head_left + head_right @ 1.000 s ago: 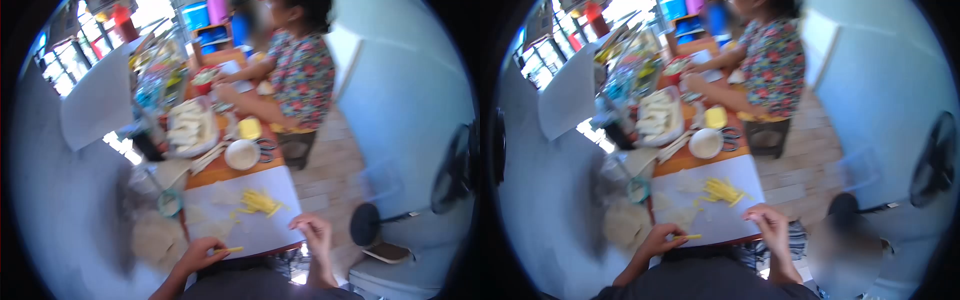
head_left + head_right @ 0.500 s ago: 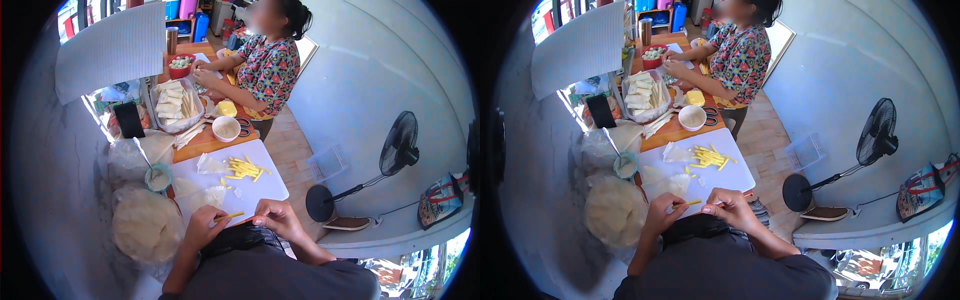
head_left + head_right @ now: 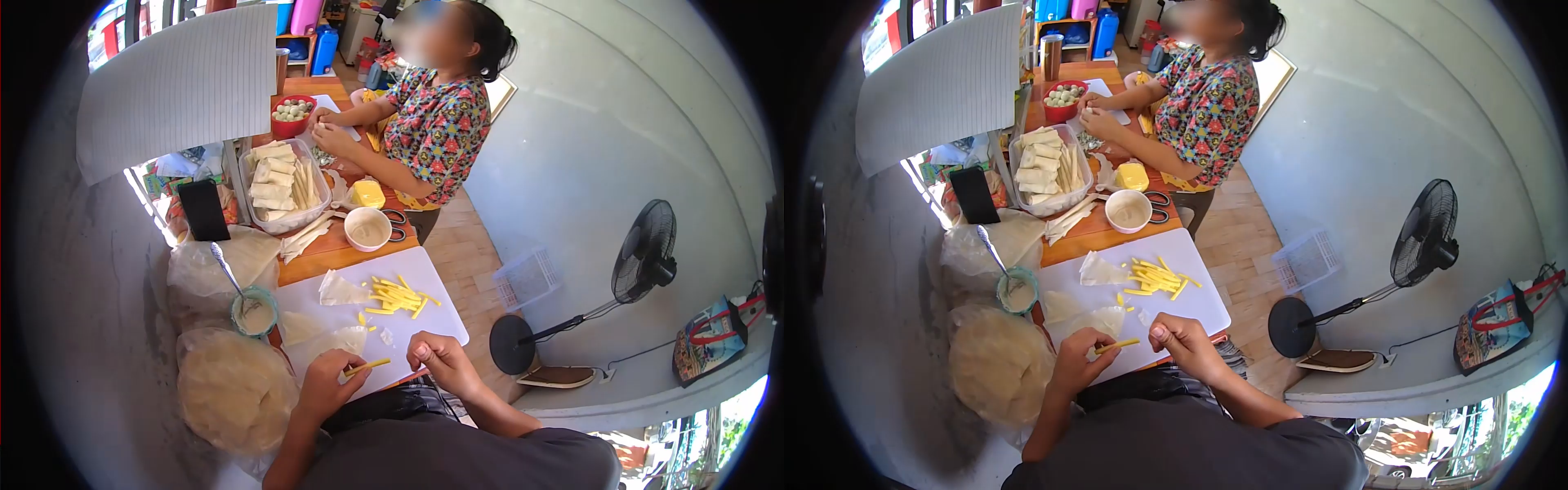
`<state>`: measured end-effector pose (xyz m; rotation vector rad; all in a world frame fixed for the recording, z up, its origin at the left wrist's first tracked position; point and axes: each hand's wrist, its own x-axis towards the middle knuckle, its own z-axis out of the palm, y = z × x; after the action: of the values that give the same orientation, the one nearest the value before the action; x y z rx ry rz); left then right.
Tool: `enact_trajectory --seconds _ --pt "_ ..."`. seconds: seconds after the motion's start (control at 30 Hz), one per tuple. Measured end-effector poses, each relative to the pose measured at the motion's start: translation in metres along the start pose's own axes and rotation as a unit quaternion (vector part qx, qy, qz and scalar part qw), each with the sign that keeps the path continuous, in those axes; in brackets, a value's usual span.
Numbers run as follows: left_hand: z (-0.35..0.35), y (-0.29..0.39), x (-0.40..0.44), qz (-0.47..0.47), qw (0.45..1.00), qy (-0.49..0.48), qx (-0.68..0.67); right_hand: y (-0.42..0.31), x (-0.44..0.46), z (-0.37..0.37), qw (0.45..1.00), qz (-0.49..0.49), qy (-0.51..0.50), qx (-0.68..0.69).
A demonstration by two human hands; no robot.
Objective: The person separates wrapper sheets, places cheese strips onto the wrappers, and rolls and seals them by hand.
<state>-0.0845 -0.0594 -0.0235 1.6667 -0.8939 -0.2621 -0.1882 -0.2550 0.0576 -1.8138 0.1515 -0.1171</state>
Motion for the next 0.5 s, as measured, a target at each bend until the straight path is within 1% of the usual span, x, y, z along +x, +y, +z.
enact_trajectory --seconds 0.07,0.17,0.2,0.3,0.33,0.4,0.5 --pt "0.000 -0.002 0.001 -0.004 1.000 0.001 0.007 0.007 0.004 -0.008 0.999 0.027 -0.028 0.004" --pt "-0.001 -0.005 0.002 -0.006 1.000 0.001 0.026 0.021 0.008 -0.014 0.996 0.034 -0.064 0.050" --pt "0.000 -0.006 0.003 -0.007 0.999 0.001 0.031 0.017 0.011 -0.007 0.998 -0.012 -0.033 0.047" --pt "0.002 -0.008 0.002 -0.015 0.999 0.012 0.039 0.009 0.017 0.005 0.996 -0.039 -0.019 0.073" --pt "0.002 -0.008 0.002 -0.013 0.999 0.011 0.042 0.013 0.016 0.001 0.997 -0.027 -0.036 0.061" --pt "0.002 -0.007 0.004 -0.006 0.999 0.010 0.048 0.021 0.015 -0.003 0.998 -0.005 -0.035 0.061" --pt "0.000 0.000 0.008 -0.021 0.999 0.007 0.030 0.026 0.014 -0.011 0.997 0.019 -0.036 0.067"
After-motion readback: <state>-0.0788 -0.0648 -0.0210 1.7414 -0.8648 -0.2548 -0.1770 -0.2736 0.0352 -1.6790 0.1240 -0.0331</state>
